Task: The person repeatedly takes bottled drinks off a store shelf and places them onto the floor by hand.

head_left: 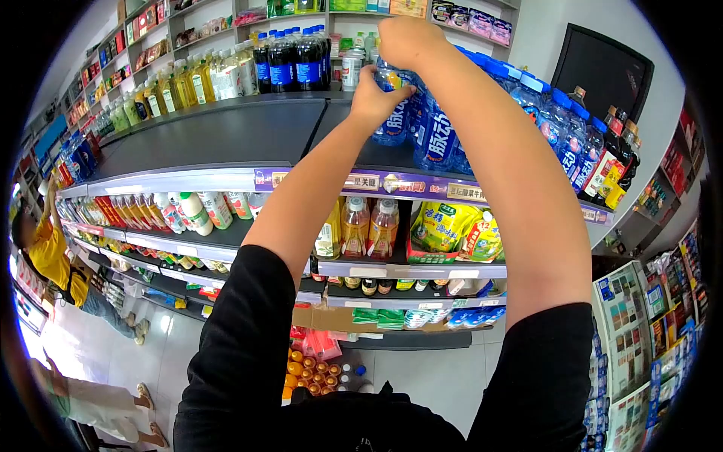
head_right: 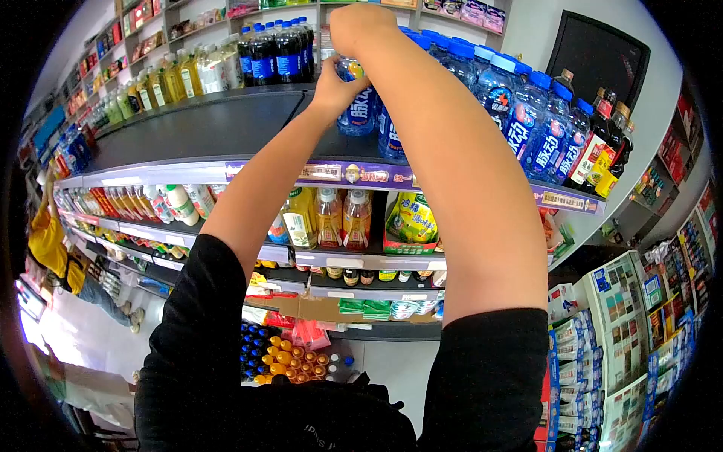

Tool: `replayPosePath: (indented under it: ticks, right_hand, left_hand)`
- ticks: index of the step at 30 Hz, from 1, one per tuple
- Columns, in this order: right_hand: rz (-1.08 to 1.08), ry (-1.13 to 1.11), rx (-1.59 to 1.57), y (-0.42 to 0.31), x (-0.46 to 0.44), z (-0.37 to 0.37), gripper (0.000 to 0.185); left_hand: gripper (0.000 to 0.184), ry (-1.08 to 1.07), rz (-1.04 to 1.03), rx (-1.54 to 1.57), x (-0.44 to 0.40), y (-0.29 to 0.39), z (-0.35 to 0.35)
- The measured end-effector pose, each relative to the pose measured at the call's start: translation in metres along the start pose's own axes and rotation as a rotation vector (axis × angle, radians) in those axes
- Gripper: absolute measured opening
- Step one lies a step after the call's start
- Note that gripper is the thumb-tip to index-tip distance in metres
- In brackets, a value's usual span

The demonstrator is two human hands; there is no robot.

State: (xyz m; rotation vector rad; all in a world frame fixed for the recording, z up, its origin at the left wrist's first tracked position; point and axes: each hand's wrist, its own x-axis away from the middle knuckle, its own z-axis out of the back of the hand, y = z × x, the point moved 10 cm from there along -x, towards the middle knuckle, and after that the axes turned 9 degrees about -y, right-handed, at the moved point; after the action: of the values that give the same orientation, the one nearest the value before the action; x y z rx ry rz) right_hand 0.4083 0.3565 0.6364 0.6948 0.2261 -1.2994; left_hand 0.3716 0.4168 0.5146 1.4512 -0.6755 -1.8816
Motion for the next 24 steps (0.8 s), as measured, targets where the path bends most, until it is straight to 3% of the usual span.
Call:
replayPosePath:
  ticks: [4, 10, 13, 18, 19, 21, 24]
  right_hand:
    - [0.007, 0.044, -0.109, 0.0, 0.005, -0.001, 0.026]
    - [0.015, 0.195, -0.329, -0.008, 0.006, -0.019, 0.049]
    - [-0.16, 0.146, -0.488, 0.001, 0.013, -0.029, 0.065]
    - [-0.361, 0.197, -1.113, 0.003, 0.046, -0.051, 0.08]
    - [-0.357, 0.197, -1.113, -0.001, 0.048, -0.056, 0.08]
    - [-0.403, 0.107, -1.498, -0.012, 0.05, -0.084, 0.085]
    - [-0.305, 0.167, -1.658, -0.028, 0.056, -0.07, 0.067]
  left_hand:
    - [0.087, 0.018, -0.016, 0.034, 0.004, -0.004, 0.003]
    - [0.086, 0.04, -0.109, 0.081, 0.015, 0.002, 0.016]
    - [0.085, 0.03, -0.122, 0.132, 0.021, 0.008, 0.022]
    - [0.083, 0.002, -0.09, 0.192, 0.031, 0.004, 0.038]
    - [0.082, 0.005, -0.095, 0.202, 0.034, 0.006, 0.042]
    - [0.081, 0.025, -0.118, 0.177, 0.042, 0.013, 0.049]
    - [0.08, 0.055, -0.197, 0.142, 0.055, 0.026, 0.061]
